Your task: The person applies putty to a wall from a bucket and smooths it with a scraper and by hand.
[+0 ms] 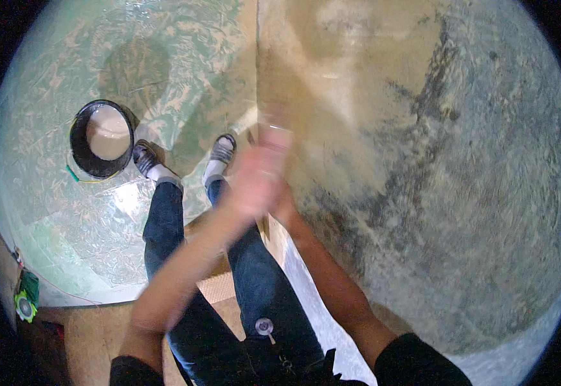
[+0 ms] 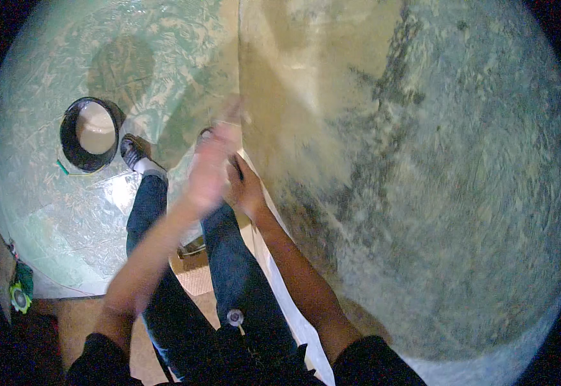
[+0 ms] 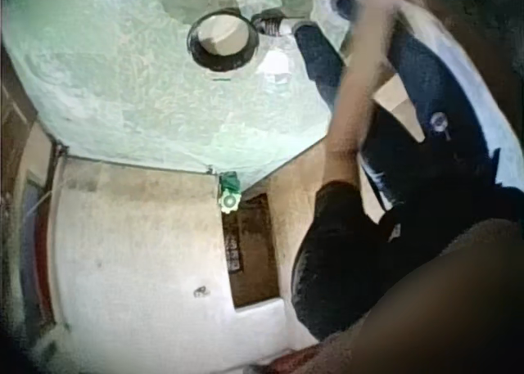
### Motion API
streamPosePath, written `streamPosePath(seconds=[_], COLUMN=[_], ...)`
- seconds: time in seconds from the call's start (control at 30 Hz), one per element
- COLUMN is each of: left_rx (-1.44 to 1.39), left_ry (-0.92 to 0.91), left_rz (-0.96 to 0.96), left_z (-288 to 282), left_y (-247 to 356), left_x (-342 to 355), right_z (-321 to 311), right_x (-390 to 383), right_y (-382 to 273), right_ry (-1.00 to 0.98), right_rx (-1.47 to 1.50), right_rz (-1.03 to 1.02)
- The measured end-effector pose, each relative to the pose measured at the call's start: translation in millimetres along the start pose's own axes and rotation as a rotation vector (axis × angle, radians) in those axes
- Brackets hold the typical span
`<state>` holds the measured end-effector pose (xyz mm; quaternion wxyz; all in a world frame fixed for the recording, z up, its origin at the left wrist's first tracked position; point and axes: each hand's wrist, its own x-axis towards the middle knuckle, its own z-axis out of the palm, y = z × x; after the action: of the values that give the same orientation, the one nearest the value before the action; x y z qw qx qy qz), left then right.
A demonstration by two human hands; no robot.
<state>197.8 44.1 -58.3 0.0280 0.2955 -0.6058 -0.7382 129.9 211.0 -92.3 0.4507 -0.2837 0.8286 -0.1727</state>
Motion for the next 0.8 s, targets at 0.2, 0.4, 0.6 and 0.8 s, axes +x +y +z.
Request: streamPosePath(seconds=[0.2,0.4,0.6,0.8], left_rx=[-0.283,-0.175,-0.098,-0.173], left_ry=[0.529,0.370,0.381,0.284], left_rz=[0.152,-0.109,-0.059,-0.181], left_z=[115.1,157.1,156.5,110.7], left_y=[139.4,182.3,135.7,105.2], left_x=[114.4,74.3,102.9,134.6], right_z=[-35.6,-51.7,-64.5,-59.8], right_x=[-51.1,-58.1,-55.2,-54.7], right_y=[3.7,44.7,17.2,10.1], right_ry=[0.087,0.069,-0.045,0.071], right_rx=[0.437,0.392,0.539,0.550], right_rz=[0.330,0.369,0.420,0.356])
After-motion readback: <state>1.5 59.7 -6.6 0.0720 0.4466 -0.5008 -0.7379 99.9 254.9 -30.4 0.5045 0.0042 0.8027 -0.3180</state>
